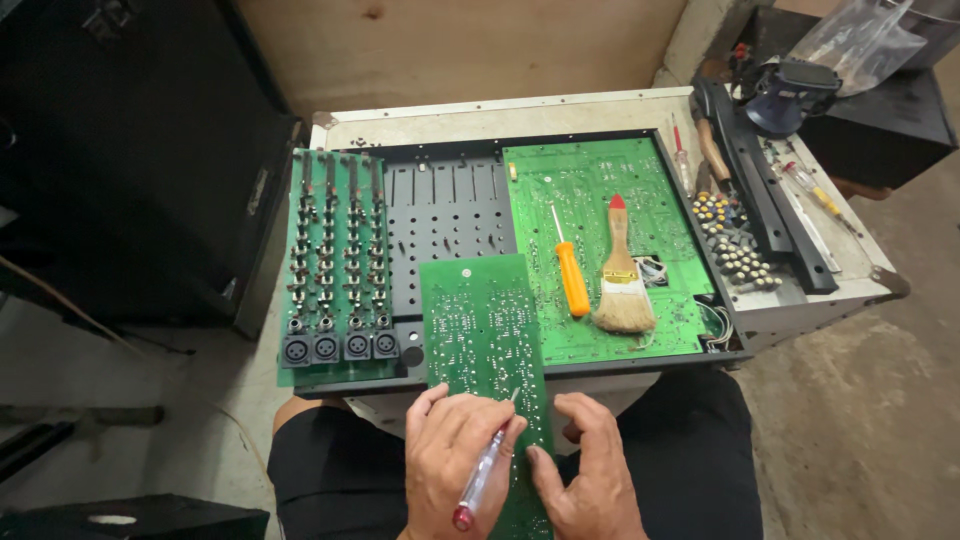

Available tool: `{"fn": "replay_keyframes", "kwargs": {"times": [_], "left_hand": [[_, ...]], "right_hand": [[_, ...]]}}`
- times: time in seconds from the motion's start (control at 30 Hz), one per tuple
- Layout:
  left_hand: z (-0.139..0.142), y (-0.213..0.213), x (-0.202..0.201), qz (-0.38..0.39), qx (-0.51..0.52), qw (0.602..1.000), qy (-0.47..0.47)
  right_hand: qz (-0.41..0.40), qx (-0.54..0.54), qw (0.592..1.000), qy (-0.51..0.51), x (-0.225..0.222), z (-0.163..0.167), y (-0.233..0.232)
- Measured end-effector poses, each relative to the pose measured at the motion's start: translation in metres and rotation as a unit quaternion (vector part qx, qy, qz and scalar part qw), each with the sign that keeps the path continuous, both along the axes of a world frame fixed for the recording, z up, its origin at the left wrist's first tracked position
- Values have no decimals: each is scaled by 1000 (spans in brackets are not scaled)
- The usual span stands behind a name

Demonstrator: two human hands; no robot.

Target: The person sits on the floor with a green circuit board resting on their lap and solders components onto the board using a soldering iron held like a pen, working along the board's rows of joints. The board sits in front of an open audio equipment chassis with other boards and a brush on the work surface.

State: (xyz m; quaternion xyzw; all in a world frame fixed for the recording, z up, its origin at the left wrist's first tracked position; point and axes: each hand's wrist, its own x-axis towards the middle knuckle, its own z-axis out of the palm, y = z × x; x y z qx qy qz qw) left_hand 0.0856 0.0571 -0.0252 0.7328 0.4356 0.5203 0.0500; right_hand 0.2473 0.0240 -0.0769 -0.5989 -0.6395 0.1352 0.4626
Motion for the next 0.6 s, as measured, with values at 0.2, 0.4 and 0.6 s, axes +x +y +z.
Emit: {"fn": "replay_keyframes", "kwargs": {"times": [0.2,0.4,0.6], "left_hand": [[-4,-3,1,-4,-7,1000,2],[-6,-6,3,-9,-12,1000,7],[-6,-7,3,-19,-9,1000,15]], "right_hand": [[14,-6,1000,0,3,-4,0],[26,-8,1000,-5,3,-2,-1],[32,-5,999,-6,3,-1,0]]}}
